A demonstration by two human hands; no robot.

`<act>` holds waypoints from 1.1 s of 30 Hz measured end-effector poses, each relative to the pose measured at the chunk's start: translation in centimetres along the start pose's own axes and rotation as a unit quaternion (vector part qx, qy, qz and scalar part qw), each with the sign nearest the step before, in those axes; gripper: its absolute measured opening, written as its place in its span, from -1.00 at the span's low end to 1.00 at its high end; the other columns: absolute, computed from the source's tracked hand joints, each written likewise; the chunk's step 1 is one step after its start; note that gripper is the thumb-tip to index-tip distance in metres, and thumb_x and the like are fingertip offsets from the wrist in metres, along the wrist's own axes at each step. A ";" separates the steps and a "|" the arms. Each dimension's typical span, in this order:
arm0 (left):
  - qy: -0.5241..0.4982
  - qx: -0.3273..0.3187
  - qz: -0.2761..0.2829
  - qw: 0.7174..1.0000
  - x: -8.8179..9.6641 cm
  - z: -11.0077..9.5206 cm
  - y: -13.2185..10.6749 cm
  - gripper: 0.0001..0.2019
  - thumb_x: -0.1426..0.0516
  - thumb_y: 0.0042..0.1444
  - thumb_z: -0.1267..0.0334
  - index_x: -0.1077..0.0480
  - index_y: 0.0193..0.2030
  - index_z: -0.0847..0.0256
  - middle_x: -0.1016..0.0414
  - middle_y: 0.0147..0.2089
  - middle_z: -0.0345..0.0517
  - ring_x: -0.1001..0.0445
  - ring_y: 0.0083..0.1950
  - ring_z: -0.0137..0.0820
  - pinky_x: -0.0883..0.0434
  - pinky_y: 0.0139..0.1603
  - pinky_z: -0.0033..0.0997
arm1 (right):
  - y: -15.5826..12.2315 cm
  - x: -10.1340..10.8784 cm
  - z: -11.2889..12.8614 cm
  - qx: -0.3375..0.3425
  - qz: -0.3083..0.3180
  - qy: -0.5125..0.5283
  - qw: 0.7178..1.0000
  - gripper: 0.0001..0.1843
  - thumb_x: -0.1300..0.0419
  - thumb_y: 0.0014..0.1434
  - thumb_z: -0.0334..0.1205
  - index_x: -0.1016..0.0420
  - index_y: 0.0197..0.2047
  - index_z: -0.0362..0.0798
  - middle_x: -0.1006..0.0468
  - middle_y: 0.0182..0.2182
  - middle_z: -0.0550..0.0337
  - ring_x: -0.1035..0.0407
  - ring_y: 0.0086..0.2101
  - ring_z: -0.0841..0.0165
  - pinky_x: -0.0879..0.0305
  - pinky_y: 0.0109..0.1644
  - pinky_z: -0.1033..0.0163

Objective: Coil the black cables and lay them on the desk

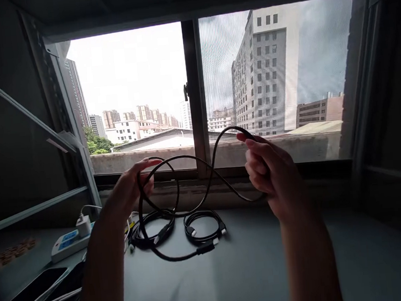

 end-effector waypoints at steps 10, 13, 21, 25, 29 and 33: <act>-0.097 0.044 0.062 0.992 -3.8 0.6 -0.3 -0.58 -0.09 0.05 -0.02 -0.47 -0.11 0.27 -0.57 -0.20 0.05 -0.53 -0.15 -0.25 -0.41 -0.16 -0.38 | -1.6 -4.9 -2.9 0.046 0.253 -0.181 0.949 -0.60 -0.07 0.23 -0.02 -0.44 -0.50 -0.10 -0.25 -0.72 0.33 -0.09 -0.73 0.57 0.00 -0.68 0.44; -0.052 0.031 0.062 0.996 -3.5 0.7 -0.3 -0.61 -0.21 -0.05 0.07 -0.48 -0.10 0.22 -0.57 -0.17 0.00 -0.48 -0.04 -0.24 -0.39 -0.08 -0.39 | -2.1 -5.8 -3.9 0.003 0.353 -0.204 0.913 -0.63 -0.07 0.24 -0.05 -0.47 -0.46 -0.11 -0.30 -0.66 0.31 -0.17 -0.67 0.55 -0.10 -0.62 0.45; -0.050 -0.073 0.069 0.994 -4.0 -0.2 -1.6 -0.61 -0.17 0.05 0.19 -0.39 0.05 0.17 -0.50 0.00 -0.02 -0.40 0.09 -0.25 -0.36 -0.02 -0.39 | -1.3 -6.3 -5.9 -0.039 0.277 -0.230 0.932 -0.54 0.01 0.22 0.15 -0.45 -0.24 -0.09 -0.44 -0.41 0.19 -0.35 -0.53 0.44 -0.14 -0.68 0.47; -0.060 -0.093 0.011 0.994 -6.1 0.2 -2.0 -0.53 -0.14 0.10 0.16 -0.27 0.16 0.18 -0.51 -0.02 -0.01 -0.48 -0.05 -0.30 -0.41 -0.14 -0.43 | -0.8 -6.9 -6.6 0.002 0.257 -0.194 0.947 -0.64 -0.02 0.24 0.03 -0.43 -0.20 -0.09 -0.47 -0.36 0.19 -0.37 -0.39 0.41 -0.25 -0.49 0.43; -0.063 -0.167 0.004 0.984 -7.3 1.1 -2.1 -0.51 -0.08 0.15 0.16 -0.19 0.22 0.16 -0.53 -0.04 -0.03 -0.50 -0.11 -0.36 -0.41 -0.09 -0.40 | -0.7 -7.0 -6.9 0.039 0.253 -0.134 0.957 -0.72 -0.04 0.23 -0.08 -0.42 -0.14 -0.07 -0.48 -0.27 0.18 -0.36 -0.24 0.36 -0.29 -0.29 0.36; -0.049 -0.229 -0.014 0.972 -7.7 1.3 -2.5 -0.55 -0.09 0.16 0.17 -0.23 0.20 0.12 -0.53 -0.05 -0.07 -0.49 -0.07 -0.36 -0.41 -0.08 -0.44 | -0.6 -6.9 -6.7 0.036 0.229 -0.093 0.968 -0.74 -0.02 0.23 -0.07 -0.40 -0.17 -0.04 -0.48 -0.30 0.20 -0.37 -0.24 0.36 -0.31 -0.21 0.30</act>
Point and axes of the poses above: each hand's wrist, its own y-axis towards the middle knuckle, its own x-axis out of the back of the hand, z = x × y, the point moved 1 cm from there along y, towards the middle knuckle
